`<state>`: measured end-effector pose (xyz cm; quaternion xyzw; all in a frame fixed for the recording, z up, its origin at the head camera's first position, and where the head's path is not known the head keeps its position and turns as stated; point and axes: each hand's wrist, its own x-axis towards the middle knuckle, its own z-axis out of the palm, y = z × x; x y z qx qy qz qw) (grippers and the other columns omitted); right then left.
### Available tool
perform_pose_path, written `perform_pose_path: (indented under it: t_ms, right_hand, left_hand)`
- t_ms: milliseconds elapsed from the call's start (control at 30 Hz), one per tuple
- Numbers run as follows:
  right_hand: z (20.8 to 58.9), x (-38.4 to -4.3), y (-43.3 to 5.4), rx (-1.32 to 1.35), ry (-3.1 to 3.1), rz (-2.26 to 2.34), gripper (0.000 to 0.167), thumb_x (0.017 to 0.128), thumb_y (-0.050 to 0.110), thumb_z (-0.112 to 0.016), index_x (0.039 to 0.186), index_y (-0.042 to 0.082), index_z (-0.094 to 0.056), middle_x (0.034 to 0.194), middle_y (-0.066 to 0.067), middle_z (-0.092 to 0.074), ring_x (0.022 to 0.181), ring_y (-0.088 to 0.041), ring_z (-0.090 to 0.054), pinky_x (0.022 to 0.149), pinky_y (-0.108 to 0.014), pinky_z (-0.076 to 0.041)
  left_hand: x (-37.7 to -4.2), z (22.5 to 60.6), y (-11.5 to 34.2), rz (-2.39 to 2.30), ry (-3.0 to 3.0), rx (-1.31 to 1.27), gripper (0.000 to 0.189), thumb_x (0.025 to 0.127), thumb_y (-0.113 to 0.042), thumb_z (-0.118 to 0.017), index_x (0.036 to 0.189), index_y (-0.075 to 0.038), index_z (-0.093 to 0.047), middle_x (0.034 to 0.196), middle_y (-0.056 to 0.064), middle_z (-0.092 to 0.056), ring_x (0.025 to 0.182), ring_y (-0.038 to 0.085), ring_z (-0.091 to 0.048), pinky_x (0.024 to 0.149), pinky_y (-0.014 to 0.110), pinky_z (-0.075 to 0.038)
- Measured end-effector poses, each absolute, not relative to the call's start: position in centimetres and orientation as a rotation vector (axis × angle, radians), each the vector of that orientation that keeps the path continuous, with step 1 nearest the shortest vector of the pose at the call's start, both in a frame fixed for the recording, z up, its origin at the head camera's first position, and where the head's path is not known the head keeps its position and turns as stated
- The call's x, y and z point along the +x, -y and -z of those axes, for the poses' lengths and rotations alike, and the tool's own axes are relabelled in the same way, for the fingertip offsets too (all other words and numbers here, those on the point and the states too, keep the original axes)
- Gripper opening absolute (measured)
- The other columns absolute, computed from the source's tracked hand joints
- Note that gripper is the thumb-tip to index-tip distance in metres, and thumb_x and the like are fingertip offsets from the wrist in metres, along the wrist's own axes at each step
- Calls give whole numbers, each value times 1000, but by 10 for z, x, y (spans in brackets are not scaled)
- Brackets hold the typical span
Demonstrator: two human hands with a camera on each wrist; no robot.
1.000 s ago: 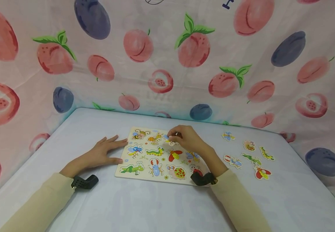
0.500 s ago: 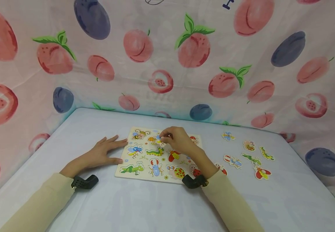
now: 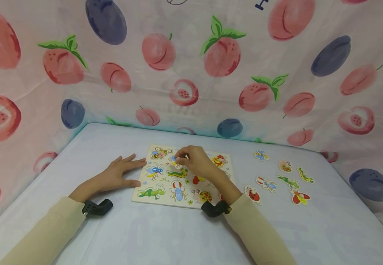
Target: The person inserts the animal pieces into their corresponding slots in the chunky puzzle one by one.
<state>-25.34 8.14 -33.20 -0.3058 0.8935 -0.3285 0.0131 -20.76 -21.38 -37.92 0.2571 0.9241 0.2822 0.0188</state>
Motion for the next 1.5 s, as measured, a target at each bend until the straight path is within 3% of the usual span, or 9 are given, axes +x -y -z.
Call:
perform_pose_path:
  t_ms: [733, 1100, 1500]
  right_hand:
    - [342, -253, -48, -986, -2700, 1024, 12, 93, 21, -64, 100, 12, -70, 85, 6, -62, 69, -11, -51, 58, -20, -44]
    - [347, -252, -32, -979, -2704, 1000, 10, 91, 22, -66, 96, 14, -70, 79, 8, -61, 63, -9, -46, 54, -20, -38]
    - [350, -249, -18, -982, -2701, 941, 5, 91, 17, -67, 92, 14, -71, 78, 11, -62, 69, -4, -51, 63, -17, -42]
  left_hand:
    - [-206, 378, 213, -871, -2856, 791, 76, 83, -49, -70, 144, -12, -45, 150, 6, -38, 142, 40, -14, 110, 62, 0]
    - [-207, 377, 213, -873, -2864, 808, 76, 82, -49, -70, 143, -11, -45, 149, 6, -40, 142, 40, -15, 110, 62, -1]
    - [-209, 381, 215, -878, -2862, 823, 77, 81, -48, -71, 144, -12, -45, 149, 4, -40, 142, 38, -16, 110, 61, -1]
